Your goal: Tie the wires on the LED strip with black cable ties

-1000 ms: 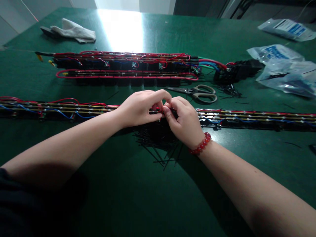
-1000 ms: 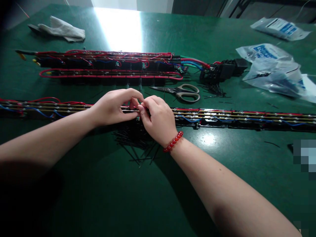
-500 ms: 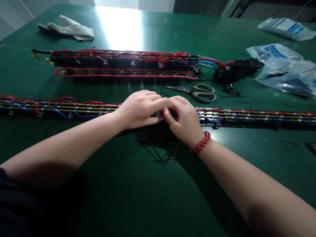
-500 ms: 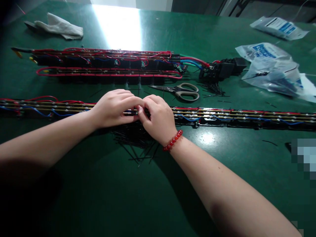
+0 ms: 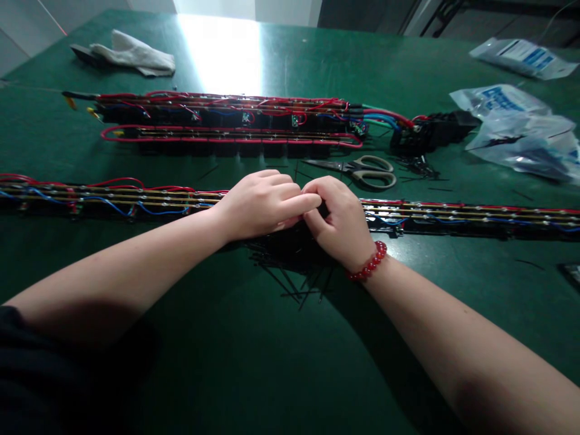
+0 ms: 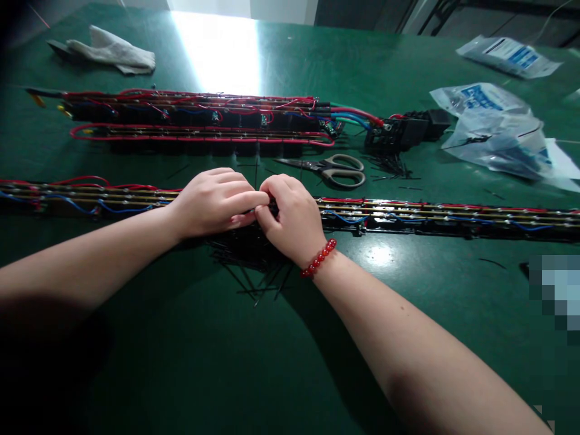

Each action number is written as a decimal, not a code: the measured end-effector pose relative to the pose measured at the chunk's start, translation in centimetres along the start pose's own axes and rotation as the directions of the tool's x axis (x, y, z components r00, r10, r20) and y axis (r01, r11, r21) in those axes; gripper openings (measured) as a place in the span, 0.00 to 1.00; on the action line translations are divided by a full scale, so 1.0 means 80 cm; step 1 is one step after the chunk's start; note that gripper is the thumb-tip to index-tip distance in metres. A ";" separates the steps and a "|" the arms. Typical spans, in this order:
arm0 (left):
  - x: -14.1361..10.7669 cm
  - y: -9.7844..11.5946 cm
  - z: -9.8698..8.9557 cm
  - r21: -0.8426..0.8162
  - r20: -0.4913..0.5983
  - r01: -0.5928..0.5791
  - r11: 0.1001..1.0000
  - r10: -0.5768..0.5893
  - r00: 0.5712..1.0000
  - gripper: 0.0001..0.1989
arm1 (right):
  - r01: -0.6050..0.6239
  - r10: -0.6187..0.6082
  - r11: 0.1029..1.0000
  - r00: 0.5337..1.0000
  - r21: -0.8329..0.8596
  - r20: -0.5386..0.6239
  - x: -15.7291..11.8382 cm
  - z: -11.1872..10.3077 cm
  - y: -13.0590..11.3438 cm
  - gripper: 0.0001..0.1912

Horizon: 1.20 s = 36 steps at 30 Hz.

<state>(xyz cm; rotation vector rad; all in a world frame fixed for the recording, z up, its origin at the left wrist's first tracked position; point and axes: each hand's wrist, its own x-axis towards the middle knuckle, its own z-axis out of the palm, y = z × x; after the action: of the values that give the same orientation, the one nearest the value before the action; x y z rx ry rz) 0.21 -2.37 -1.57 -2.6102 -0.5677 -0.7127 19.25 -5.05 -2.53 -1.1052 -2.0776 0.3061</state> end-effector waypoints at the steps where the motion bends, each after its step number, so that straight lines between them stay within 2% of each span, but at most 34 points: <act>1: 0.000 0.000 0.000 -0.002 0.000 0.002 1.000 -0.002 1.000 0.09 | -0.002 0.002 1.000 1.000 0.004 -0.001 0.000 0.000 0.000 0.02; 12: 0.000 -0.002 -0.004 -0.101 0.083 0.046 0.994 -0.038 0.996 0.12 | -0.042 0.042 0.997 0.999 0.072 0.000 0.001 -0.003 -0.002 0.03; 19: -0.001 -0.005 -0.005 -0.127 0.084 0.021 0.992 -0.010 0.996 0.15 | -0.033 0.035 0.996 0.999 0.084 -0.024 0.000 -0.002 0.000 0.03; 24: -0.002 -0.006 -0.004 -0.131 0.083 0.027 0.991 -0.016 0.996 0.17 | -0.010 0.020 0.994 0.996 0.105 -0.090 0.000 -0.001 0.000 0.02; 29: 0.000 -0.006 -0.007 -0.149 0.135 0.041 0.988 -0.020 0.991 0.25 | -0.065 0.097 0.985 0.974 0.160 -0.203 0.001 -0.001 0.000 0.04; 31: 0.000 -0.006 -0.008 -0.152 0.141 0.051 0.987 -0.029 0.990 0.24 | -0.055 0.085 0.984 0.980 0.169 -0.181 0.001 -0.002 0.001 0.04; 34: 0.000 -0.006 -0.007 -0.187 0.118 0.066 0.980 -0.045 0.992 0.19 | 0.007 0.003 0.993 0.996 0.114 -0.089 0.000 -0.002 0.002 0.02; 36: 0.000 -0.005 -0.006 -0.230 0.111 0.117 0.966 -0.094 0.989 0.16 | 0.030 -0.027 0.997 0.999 0.072 -0.044 -0.001 -0.003 0.001 0.04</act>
<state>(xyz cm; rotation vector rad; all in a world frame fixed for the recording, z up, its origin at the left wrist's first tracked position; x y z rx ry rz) -0.17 -2.21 -1.03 -2.8667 -0.6944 -0.7261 19.49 -5.07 -2.45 -1.0295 -2.0266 0.3389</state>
